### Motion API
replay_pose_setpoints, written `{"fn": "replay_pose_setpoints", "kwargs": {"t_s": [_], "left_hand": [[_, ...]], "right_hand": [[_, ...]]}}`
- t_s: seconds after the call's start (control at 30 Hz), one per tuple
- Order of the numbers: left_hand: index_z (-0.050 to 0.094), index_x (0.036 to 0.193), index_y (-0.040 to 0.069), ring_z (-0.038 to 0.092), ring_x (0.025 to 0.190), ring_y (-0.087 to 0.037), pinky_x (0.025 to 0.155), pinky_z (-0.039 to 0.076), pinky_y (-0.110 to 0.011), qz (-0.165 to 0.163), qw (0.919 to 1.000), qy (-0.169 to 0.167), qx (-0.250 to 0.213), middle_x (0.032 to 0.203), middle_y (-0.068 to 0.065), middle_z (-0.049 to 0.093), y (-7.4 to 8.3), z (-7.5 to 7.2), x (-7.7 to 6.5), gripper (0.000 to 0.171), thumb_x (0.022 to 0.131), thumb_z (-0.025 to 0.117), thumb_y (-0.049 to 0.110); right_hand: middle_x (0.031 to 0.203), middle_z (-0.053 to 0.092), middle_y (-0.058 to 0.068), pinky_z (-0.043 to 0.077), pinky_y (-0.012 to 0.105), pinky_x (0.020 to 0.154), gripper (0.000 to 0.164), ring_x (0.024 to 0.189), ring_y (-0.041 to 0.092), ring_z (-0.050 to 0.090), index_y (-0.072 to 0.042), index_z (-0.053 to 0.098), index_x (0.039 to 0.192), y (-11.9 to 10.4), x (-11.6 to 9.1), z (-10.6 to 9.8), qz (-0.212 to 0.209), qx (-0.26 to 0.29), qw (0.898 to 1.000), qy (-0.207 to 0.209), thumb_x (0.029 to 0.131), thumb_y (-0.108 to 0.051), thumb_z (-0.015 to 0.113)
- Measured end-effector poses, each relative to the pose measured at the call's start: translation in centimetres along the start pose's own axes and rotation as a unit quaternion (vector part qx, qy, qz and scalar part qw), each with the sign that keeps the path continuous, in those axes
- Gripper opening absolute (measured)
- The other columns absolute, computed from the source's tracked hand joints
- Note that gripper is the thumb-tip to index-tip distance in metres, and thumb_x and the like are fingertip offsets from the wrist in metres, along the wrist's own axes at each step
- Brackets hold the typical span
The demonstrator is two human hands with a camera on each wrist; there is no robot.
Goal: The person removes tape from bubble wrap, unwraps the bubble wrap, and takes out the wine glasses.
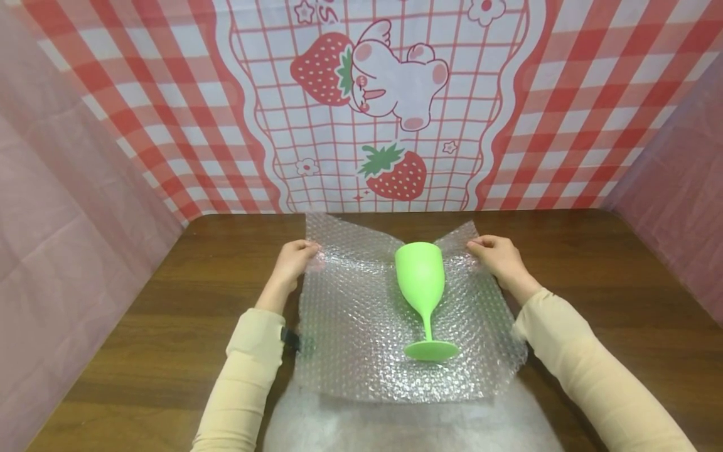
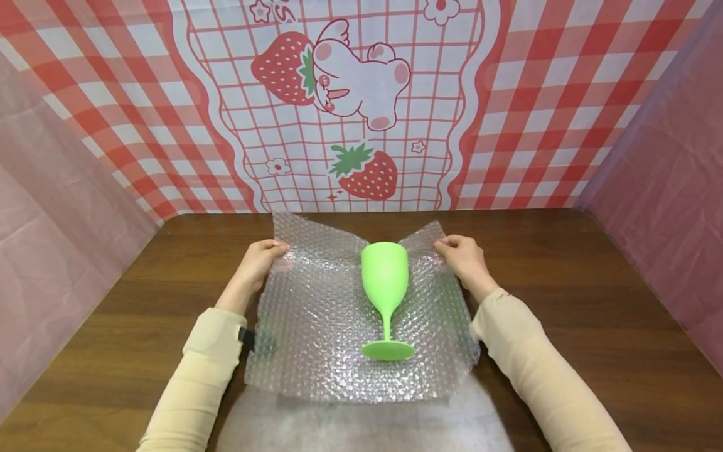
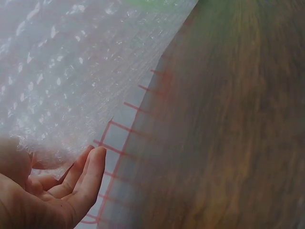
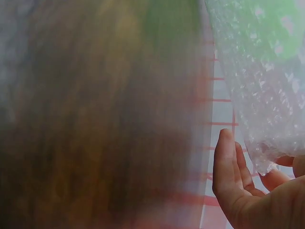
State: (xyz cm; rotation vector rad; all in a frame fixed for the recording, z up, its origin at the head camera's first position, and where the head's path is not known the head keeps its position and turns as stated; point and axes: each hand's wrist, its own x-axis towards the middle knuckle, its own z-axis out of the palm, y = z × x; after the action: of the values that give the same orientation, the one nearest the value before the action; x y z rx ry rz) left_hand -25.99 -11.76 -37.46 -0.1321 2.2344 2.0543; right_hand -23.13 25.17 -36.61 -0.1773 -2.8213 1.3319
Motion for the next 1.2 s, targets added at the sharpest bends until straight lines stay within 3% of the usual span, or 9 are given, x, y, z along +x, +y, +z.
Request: {"fn": "replay_pose_setpoints", "kwargs": {"t_s": [0.33, 0.5, 0.83, 0.93, 1.1, 1.2], "left_hand": [[0.052, 0.101, -0.008, 0.056, 0.055, -0.007, 0.057, 0.049, -0.022, -0.006, 0.9986, 0.015, 0.050, 0.087, -0.013, 0.055, 0.06, -0.38, -0.09, 0.026, 0.084, 0.049, 0.010], [0.054, 0.101, -0.007, 0.052, 0.056, -0.006, 0.056, 0.047, -0.020, -0.008, 0.9972, 0.020, 0.072, 0.087, -0.011, 0.055, -0.01, -0.48, -0.08, 0.026, 0.084, 0.049, 0.012], [0.051, 0.105, -0.011, 0.058, 0.050, -0.009, 0.055, 0.050, -0.024, -0.016, 0.9997, -0.001, 0.016, 0.084, -0.013, 0.055, -0.40, -0.39, 0.09, 0.027, 0.085, 0.046, 0.008], [0.051, 0.105, -0.011, 0.058, 0.050, -0.009, 0.054, 0.050, -0.023, -0.026, 0.9996, -0.004, 0.009, 0.081, -0.009, 0.055, -0.51, -0.39, 0.20, 0.027, 0.085, 0.047, 0.008], [0.050, 0.105, -0.011, 0.058, 0.051, -0.008, 0.055, 0.050, -0.022, -0.035, 0.9993, -0.012, 0.003, 0.080, -0.007, 0.055, -0.69, -0.45, 0.35, 0.027, 0.085, 0.048, 0.008], [0.050, 0.105, -0.010, 0.058, 0.052, -0.008, 0.056, 0.050, -0.022, -0.044, 0.9989, -0.014, 0.004, 0.080, -0.007, 0.054, -0.77, -0.53, 0.38, 0.027, 0.085, 0.048, 0.008]], "right_hand": [[0.104, 0.050, 0.017, 0.045, 0.023, 0.057, 0.043, 0.074, 0.016, 0.049, 0.002, 0.053, 0.105, 0.14, 0.00, -0.43, 0.014, 0.023, 0.999, -0.019, 0.087, -0.035, 0.043], [0.100, 0.048, 0.014, 0.039, 0.025, 0.057, 0.044, 0.078, 0.020, 0.041, 0.002, 0.053, 0.103, 0.13, -0.07, -0.60, 0.022, 0.013, 0.999, -0.028, 0.087, -0.037, 0.041], [0.073, 0.048, 0.001, 0.042, 0.021, 0.050, 0.036, 0.058, 0.005, 0.043, 0.010, 0.051, 0.097, 0.66, 0.44, -0.52, 0.028, 0.071, 0.996, -0.039, 0.086, -0.024, 0.046], [0.067, 0.050, -0.005, 0.045, 0.019, 0.049, 0.034, 0.053, 0.001, 0.047, 0.013, 0.047, 0.101, 0.70, 0.45, -0.52, 0.042, 0.129, 0.989, -0.061, 0.087, -0.018, 0.045], [0.060, 0.055, -0.005, 0.048, 0.017, 0.050, 0.021, 0.051, 0.003, 0.055, 0.011, 0.042, 0.097, 0.58, 0.45, -0.54, 0.068, 0.231, 0.965, -0.104, 0.088, -0.009, 0.041], [0.059, 0.055, -0.004, 0.048, 0.017, 0.050, 0.017, 0.050, 0.004, 0.056, 0.008, 0.041, 0.094, 0.53, 0.44, -0.56, 0.072, 0.240, 0.962, -0.112, 0.088, -0.007, 0.041]]}}
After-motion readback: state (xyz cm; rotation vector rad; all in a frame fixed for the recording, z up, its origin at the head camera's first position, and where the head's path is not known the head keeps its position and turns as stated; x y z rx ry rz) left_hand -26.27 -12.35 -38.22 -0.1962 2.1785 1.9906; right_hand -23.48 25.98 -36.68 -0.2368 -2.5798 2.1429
